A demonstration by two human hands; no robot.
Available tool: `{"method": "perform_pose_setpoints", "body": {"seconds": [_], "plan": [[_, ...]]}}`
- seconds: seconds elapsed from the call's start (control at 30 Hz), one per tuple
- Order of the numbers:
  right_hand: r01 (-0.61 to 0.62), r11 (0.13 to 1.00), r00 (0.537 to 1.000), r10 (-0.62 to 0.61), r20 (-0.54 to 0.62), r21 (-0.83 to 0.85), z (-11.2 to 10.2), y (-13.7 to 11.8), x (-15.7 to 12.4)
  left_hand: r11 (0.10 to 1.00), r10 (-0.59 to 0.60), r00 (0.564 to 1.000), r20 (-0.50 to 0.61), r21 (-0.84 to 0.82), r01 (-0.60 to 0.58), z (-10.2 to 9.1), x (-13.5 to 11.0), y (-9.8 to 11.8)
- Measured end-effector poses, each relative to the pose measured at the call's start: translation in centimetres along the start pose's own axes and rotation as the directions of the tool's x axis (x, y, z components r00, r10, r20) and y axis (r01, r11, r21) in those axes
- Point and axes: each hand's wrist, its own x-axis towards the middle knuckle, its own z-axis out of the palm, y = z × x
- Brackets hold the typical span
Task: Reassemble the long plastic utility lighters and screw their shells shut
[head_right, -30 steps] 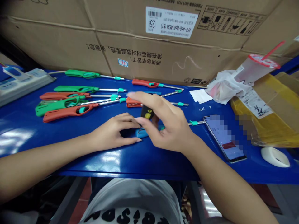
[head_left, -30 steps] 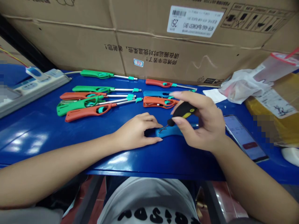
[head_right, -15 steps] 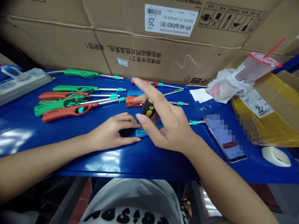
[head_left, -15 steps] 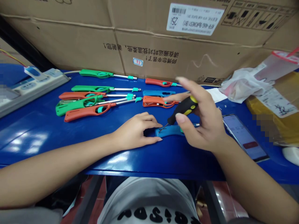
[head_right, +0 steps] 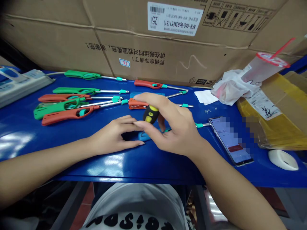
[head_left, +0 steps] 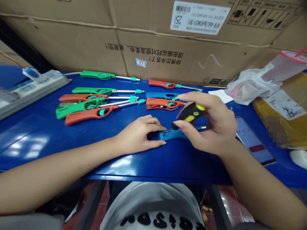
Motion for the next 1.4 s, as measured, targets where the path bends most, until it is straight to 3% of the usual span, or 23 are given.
{"method": "perform_pose_setpoints", "body": {"seconds": [0.1, 0.23, 0.4, 0.57, 0.7, 0.77, 0.87, 1.03, 1.2, 1.33, 1.4], "plan": [[0.021, 0.991, 0.999, -0.027, -0.042, -0.129, 0.02, 0.05, -0.05, 1.000, 0.007, 1.000, -0.009, -0.001, -0.007, 0.02, 0.02, 0.01], [-0.079, 0.997, 0.994, 0.076, 0.078, 0.024, 0.09, 0.02, -0.14, 1.000, -0.017, 1.000, 0.008, -0.016, 0.017, 0.00, 0.02, 0.05], [0.029, 0.995, 0.994, -0.039, -0.100, -0.099, 0.21, 0.16, 0.18, 1.000, 0.000, 1.000, -0.010, 0.000, 0.000, 0.02, 0.00, 0.02], [-0.138, 0.979, 0.989, 0.127, 0.075, 0.153, -0.09, 0.42, 0.10, 1.000, -0.018, 1.000, 0.012, -0.022, 0.018, 0.01, 0.05, 0.04], [0.047, 0.994, 0.994, -0.057, -0.096, -0.101, -0.15, 0.43, 0.18, 1.000, -0.006, 1.000, -0.008, -0.005, 0.006, -0.02, 0.00, 0.08], [0.050, 0.994, 0.996, -0.056, -0.069, -0.097, -0.14, 0.40, 0.22, 1.000, -0.003, 1.000, -0.006, -0.005, 0.003, -0.03, -0.01, 0.10], [-0.071, 0.996, 0.996, 0.068, 0.061, 0.058, -0.07, 0.43, 0.19, 1.000, -0.019, 1.000, 0.015, -0.017, 0.019, -0.05, -0.01, 0.09], [0.075, 0.992, 0.995, -0.082, -0.065, -0.104, -0.04, 0.65, 0.26, 1.000, -0.001, 1.000, -0.008, -0.004, 0.001, -0.02, 0.00, 0.01], [-0.091, 0.985, 0.990, 0.073, 0.122, 0.149, -0.25, 0.52, 0.23, 0.999, -0.029, 0.999, 0.018, -0.022, 0.029, -0.05, 0.01, 0.10], [0.079, 0.994, 0.996, -0.081, -0.025, -0.077, -0.31, 0.37, 0.34, 1.000, -0.010, 1.000, -0.004, -0.007, 0.010, -0.06, 0.00, 0.11], [0.043, 0.997, 0.999, -0.041, 0.030, -0.064, -0.33, 0.35, 0.36, 1.000, -0.016, 1.000, 0.002, -0.006, 0.016, -0.05, 0.00, 0.09]]}}
